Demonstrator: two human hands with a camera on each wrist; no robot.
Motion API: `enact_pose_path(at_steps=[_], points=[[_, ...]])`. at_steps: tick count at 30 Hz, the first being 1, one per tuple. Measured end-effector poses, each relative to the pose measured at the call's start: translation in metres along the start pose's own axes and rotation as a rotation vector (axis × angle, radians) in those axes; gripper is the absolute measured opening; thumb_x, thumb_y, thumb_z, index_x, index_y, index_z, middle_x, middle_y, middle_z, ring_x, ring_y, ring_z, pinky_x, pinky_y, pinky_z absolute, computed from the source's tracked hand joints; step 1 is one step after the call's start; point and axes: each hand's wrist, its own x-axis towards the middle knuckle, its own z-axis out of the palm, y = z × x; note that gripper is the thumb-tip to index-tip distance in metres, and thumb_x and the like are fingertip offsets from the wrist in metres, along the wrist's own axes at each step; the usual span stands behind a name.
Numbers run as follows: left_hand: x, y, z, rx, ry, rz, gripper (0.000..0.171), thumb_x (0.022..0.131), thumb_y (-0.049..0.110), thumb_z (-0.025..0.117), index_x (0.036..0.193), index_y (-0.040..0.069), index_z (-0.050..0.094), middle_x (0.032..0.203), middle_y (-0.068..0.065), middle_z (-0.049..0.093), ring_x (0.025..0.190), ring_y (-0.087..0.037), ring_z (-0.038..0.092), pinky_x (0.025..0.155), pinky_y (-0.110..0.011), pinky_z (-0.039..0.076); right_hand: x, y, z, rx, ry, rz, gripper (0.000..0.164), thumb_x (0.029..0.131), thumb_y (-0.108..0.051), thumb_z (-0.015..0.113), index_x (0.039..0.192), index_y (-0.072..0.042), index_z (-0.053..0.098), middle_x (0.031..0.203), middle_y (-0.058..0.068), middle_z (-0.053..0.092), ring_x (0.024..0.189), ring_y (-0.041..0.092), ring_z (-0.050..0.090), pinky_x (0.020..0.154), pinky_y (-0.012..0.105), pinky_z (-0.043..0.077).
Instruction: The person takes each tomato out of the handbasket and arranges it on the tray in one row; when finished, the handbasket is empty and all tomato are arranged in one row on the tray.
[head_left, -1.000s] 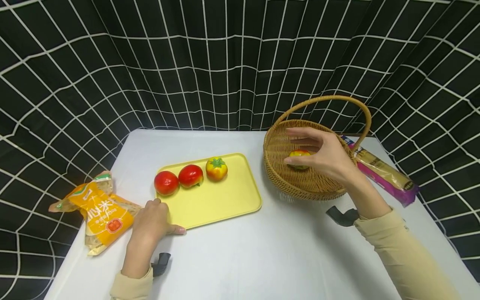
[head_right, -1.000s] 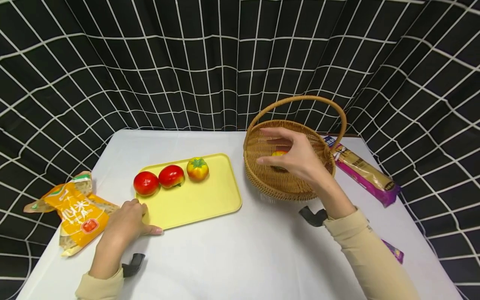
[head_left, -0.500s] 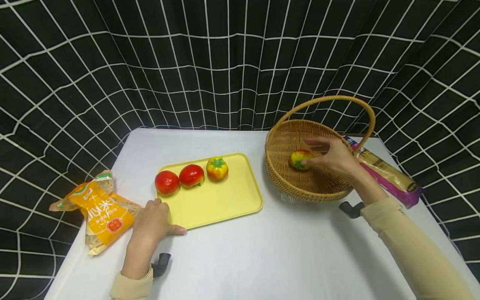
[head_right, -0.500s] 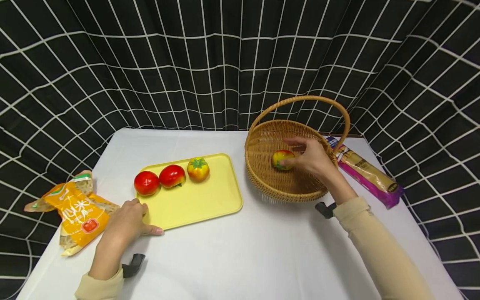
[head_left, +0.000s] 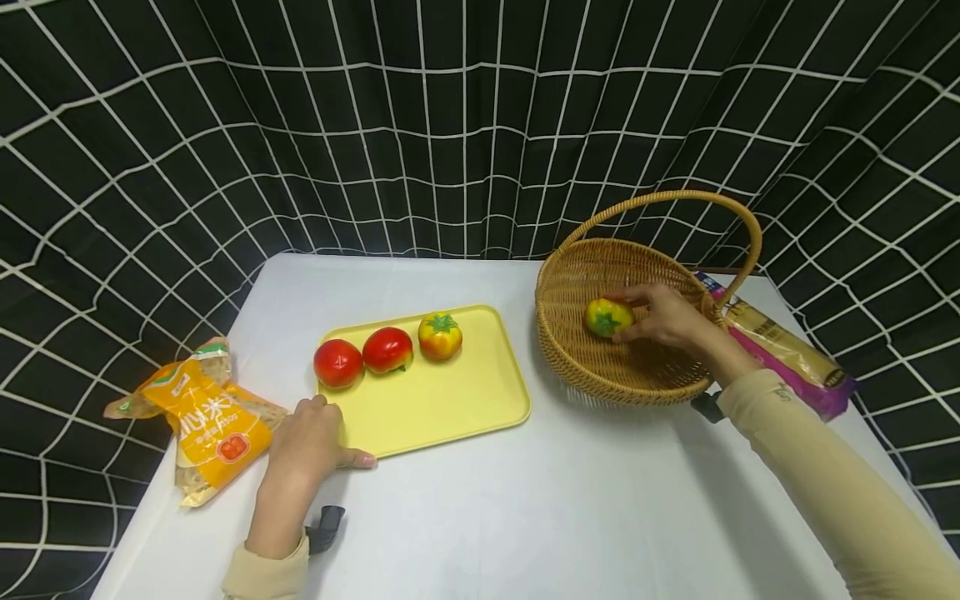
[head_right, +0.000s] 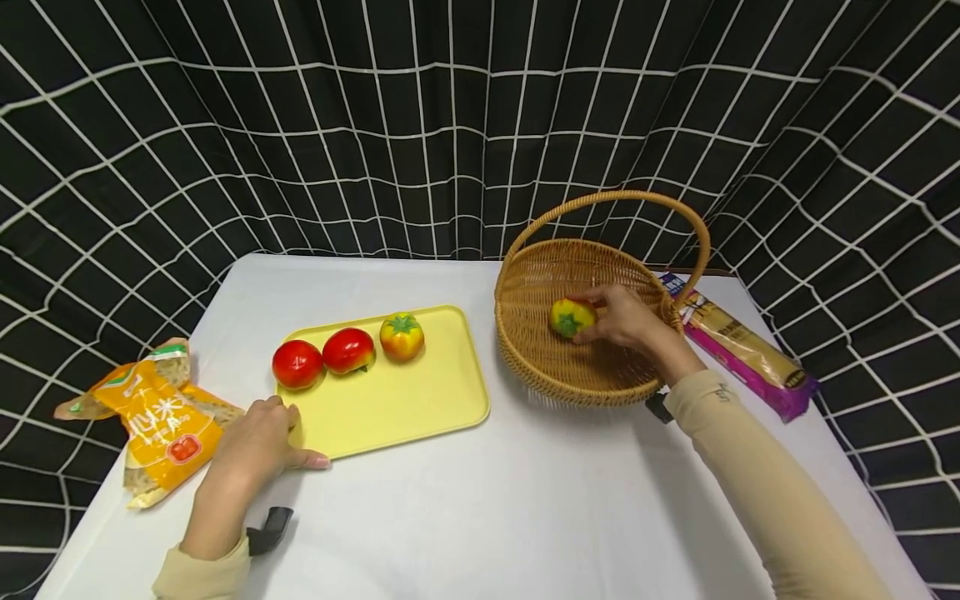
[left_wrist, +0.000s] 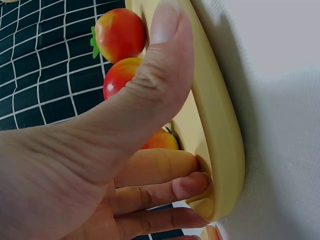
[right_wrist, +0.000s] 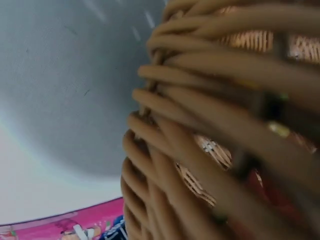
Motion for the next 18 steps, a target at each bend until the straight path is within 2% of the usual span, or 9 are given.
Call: enact_pose_path(at_steps=[8, 18], points=[[0.0, 0.002, -0.001, -0.004, -0.002, -0.009, 0.081, 0.06, 0.046, 0.102, 0.108, -0.01, 0.068, 0.095, -0.018, 0.058, 0.087, -0.032, 0.051, 0.076, -0.043, 0.043, 0.006, 0.005, 0.0, -0.03, 0.033, -0.006, 0.072, 0.081, -0.002, 0.089, 0.147, 0.001, 0.059, 0.148, 0.034, 0.055, 0.133, 0.054, 0.053, 0.112, 0.067, 0.042], [-0.001, 0.001, -0.001, -0.001, -0.001, -0.005, 0.08, 0.062, 0.045, 0.101, 0.109, -0.011, 0.068, 0.095, -0.018, 0.058, 0.087, -0.032, 0.051, 0.076, -0.043, 0.044, 0.003, 0.007, 0.003, -0.034, 0.06, -0.035, 0.07, 0.084, -0.004, 0.086, 0.148, 0.002, 0.057, 0.143, 0.034, 0.058, 0.13, 0.052, 0.055, 0.11, 0.065, 0.044]])
